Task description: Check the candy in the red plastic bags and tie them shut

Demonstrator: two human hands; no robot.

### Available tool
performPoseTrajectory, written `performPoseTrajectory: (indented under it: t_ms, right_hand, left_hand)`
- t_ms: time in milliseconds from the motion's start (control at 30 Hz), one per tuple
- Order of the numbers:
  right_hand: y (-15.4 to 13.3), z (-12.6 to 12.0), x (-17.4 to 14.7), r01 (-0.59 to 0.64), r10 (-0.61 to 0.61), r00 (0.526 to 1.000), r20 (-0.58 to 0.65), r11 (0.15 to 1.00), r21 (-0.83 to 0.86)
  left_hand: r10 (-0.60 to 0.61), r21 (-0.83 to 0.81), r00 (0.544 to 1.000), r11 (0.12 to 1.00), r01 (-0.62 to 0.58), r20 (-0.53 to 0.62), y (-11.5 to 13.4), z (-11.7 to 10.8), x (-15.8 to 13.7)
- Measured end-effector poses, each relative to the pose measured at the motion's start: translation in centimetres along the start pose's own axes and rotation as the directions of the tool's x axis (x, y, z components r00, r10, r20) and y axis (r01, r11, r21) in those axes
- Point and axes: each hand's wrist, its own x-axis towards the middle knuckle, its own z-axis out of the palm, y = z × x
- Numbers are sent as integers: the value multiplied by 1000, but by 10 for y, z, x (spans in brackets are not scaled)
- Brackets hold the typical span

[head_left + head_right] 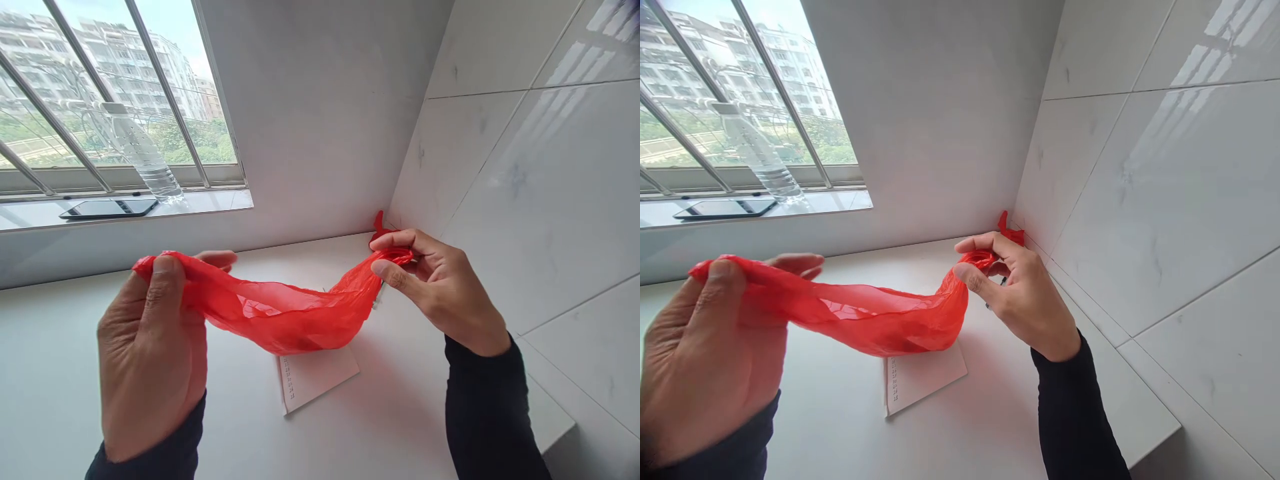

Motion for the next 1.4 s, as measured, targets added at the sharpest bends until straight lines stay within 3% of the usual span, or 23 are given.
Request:
performPoseTrajectory:
  t_ms: [67,100,333,400,500,567,667,833,933,1067,1133,1267,1333,1400]
  right_hand:
    - [-1,6,1,29,-26,999,-34,996,88]
    - [-2,8,1,37,-32,998,-44,993,110]
    - [-3,15,-2,161,-166,986,14,974,161]
    - [-5,18,-3,188,-195,980,31,970,154]
    - [-9,21,-6,186,-198,977,74,972,143]
    - [-13,24,-8,167,-190,975,114,968,186]
    - [-17,31,-10,169,-218,963,160,946,275]
    - [-19,43,-10,120,-162,973,165,963,240]
    - [-17,45,-6,144,-177,972,157,969,202]
    - [-13,42,-3,108,-128,987,98,975,193]
    - [-13,41,-4,74,-91,993,75,976,207]
    - [-17,42,-7,43,-75,993,95,953,299]
    - [-18,44,-9,97,-142,982,122,944,315]
    - [-18,47,-10,180,-212,972,96,946,270]
  left_hand:
    - [-109,-242,982,960,144,153,2,3,0]
    - [-141,-288,967,937,200,212,2,4,0]
    - [-223,-254,851,891,376,476,3,9,-6]
    - [-225,-180,840,919,352,494,0,12,-9]
    - [-178,2,856,979,202,485,-4,15,-12]
    - [-150,113,844,988,106,516,-4,16,-14]
    - [-145,165,819,984,63,555,-3,20,-17]
    - [-113,179,747,984,-8,655,-2,25,-22]
    - [-167,229,716,973,10,678,0,24,-21]
    - [-259,295,612,954,44,747,1,19,-17]
    - [-241,268,627,962,54,741,-1,18,-15]
    - [-281,225,749,958,179,601,-5,22,-15]
    - [-274,244,747,957,154,605,-3,24,-19]
    - [-201,268,701,963,15,684,2,25,-24]
